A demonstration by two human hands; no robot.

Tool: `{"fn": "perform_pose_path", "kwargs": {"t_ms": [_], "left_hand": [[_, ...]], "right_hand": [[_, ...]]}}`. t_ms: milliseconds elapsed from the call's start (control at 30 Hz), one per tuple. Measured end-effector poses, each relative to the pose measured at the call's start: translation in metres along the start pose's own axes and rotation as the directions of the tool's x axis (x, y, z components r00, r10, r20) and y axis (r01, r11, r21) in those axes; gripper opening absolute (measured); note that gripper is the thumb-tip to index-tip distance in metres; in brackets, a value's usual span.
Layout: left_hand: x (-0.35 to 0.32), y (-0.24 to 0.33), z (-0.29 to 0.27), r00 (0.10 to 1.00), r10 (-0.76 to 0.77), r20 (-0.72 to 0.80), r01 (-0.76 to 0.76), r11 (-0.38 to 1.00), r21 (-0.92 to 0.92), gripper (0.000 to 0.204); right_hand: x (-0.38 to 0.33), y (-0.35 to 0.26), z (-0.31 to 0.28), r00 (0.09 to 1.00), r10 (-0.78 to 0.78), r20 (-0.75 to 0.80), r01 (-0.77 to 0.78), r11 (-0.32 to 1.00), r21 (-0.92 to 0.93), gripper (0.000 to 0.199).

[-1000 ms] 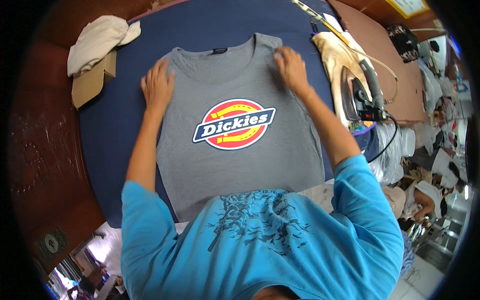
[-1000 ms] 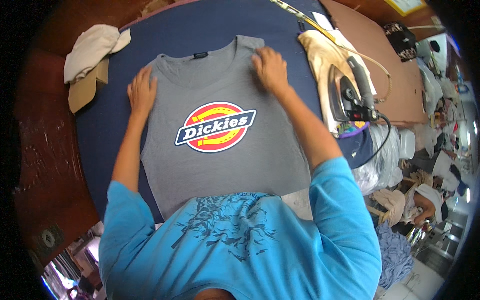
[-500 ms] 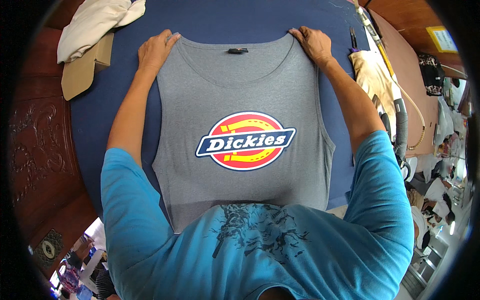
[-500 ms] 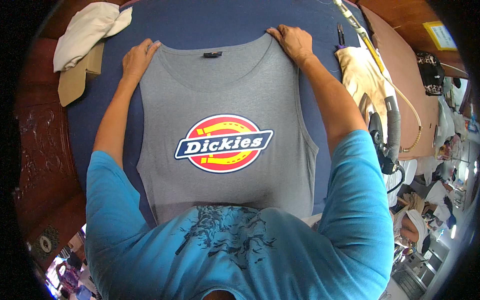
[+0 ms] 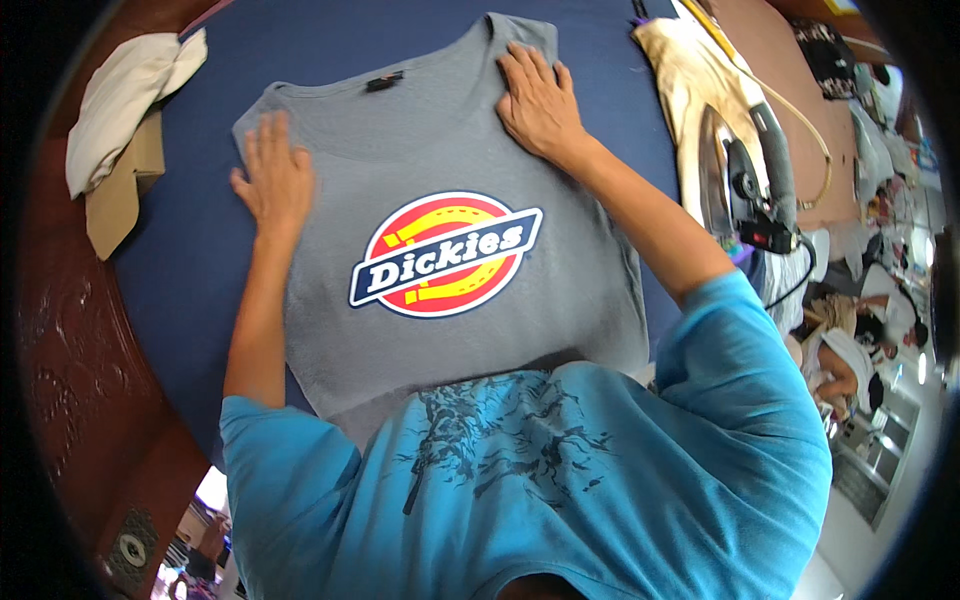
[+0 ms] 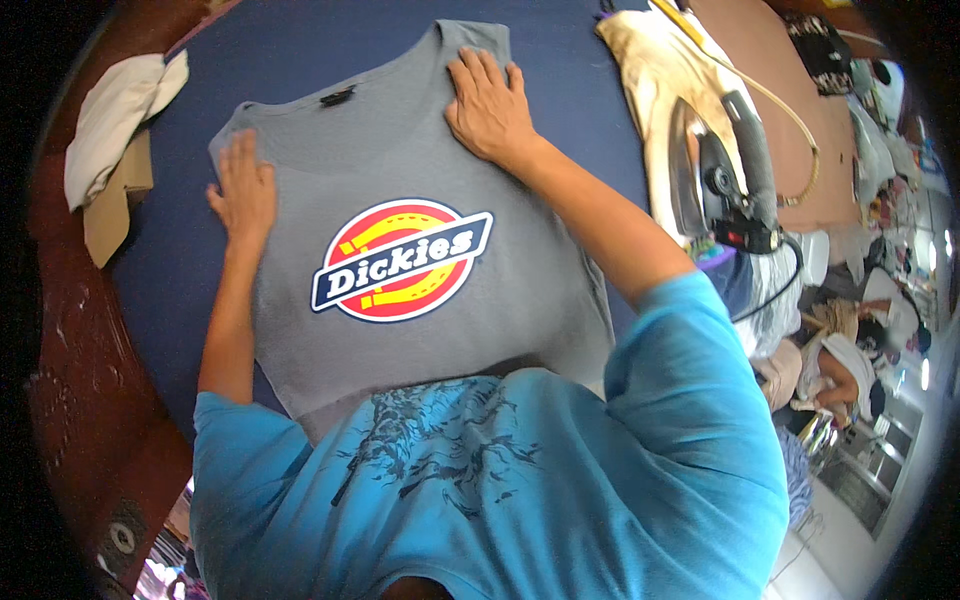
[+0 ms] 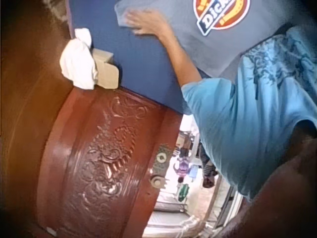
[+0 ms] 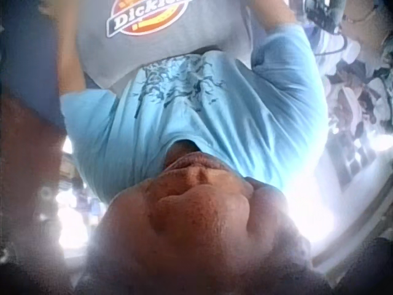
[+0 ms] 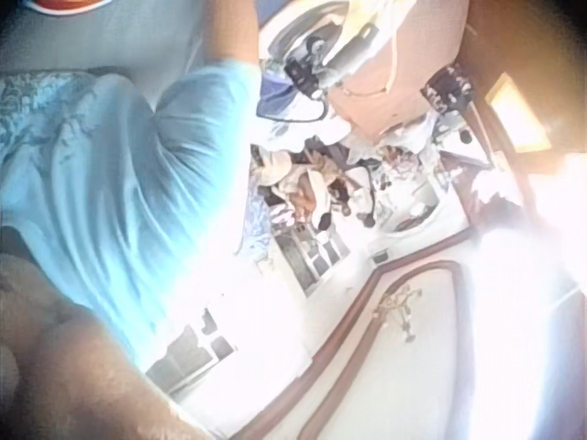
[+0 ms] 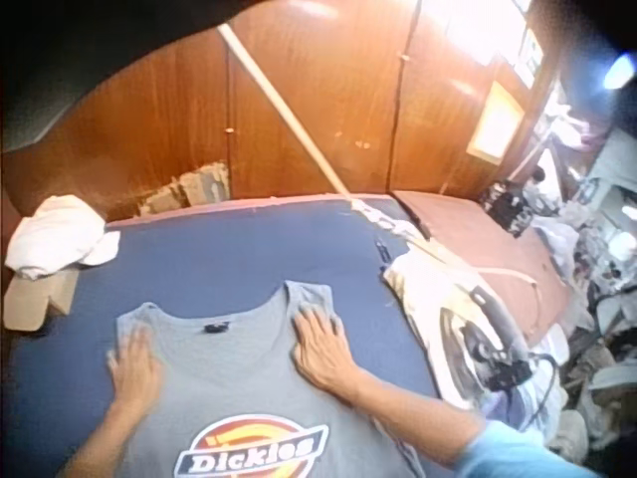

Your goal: The person irons a grey tank top on a padded table and then folds it, placing it onto a stack of similar garments in a workshop environment.

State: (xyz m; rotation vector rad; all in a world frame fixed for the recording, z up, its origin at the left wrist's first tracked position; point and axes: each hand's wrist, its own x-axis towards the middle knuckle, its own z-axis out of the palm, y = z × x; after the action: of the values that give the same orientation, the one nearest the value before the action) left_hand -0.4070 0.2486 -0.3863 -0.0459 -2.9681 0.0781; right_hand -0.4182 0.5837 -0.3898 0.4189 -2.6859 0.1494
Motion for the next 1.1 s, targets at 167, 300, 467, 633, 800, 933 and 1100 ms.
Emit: {"fn": "perform_pose_path", "kwargs": {"t_ms": [167,300,467,633,800,933,1100], "left_hand": [[0.056,-0.011,-0.009,0.983,-0.163,0.081,0.163,0.987,0.000,0.055],[0.015,-0.012,-0.026,0.984,-0.089,-0.151,0.081,0.995,-0.062,0.056],[-0.118,0.000,-0.038,0.962,0.228,0.149,-0.227,0.974,-0.025,0.055],[-0.167,0.029,-0.064,0.947,0.317,-0.052,-0.316,0.891,-0.327,0.057],[-0.237,0.006,-0.075,0.824,0.507,0.252,-0.443,0.855,-0.269,0.059],[-0.232,-0.091,-0.076,0.921,0.223,0.319,-0.248,0.968,0.039,0.060],[-0.258,-0.060,-0.083,0.973,0.184,0.137,-0.175,0.982,-0.075,0.059]], "right_hand": [[0.044,0.040,0.018,0.984,0.079,0.161,-0.079,0.997,-0.003,0.048],[0.019,0.017,-0.048,0.995,-0.058,0.086,0.057,0.998,0.013,0.051],[-0.120,0.001,-0.105,0.912,-0.194,0.361,0.132,0.973,0.190,0.060],[-0.149,-0.026,-0.147,0.916,-0.198,0.348,0.109,0.960,0.259,0.060],[-0.209,0.006,-0.143,0.870,-0.032,0.491,0.001,0.998,0.064,0.061],[-0.207,0.006,-0.144,0.870,-0.056,0.489,0.043,0.998,0.038,0.062],[-0.224,-0.018,-0.162,0.903,-0.113,0.414,0.060,0.988,0.140,0.060]]}}
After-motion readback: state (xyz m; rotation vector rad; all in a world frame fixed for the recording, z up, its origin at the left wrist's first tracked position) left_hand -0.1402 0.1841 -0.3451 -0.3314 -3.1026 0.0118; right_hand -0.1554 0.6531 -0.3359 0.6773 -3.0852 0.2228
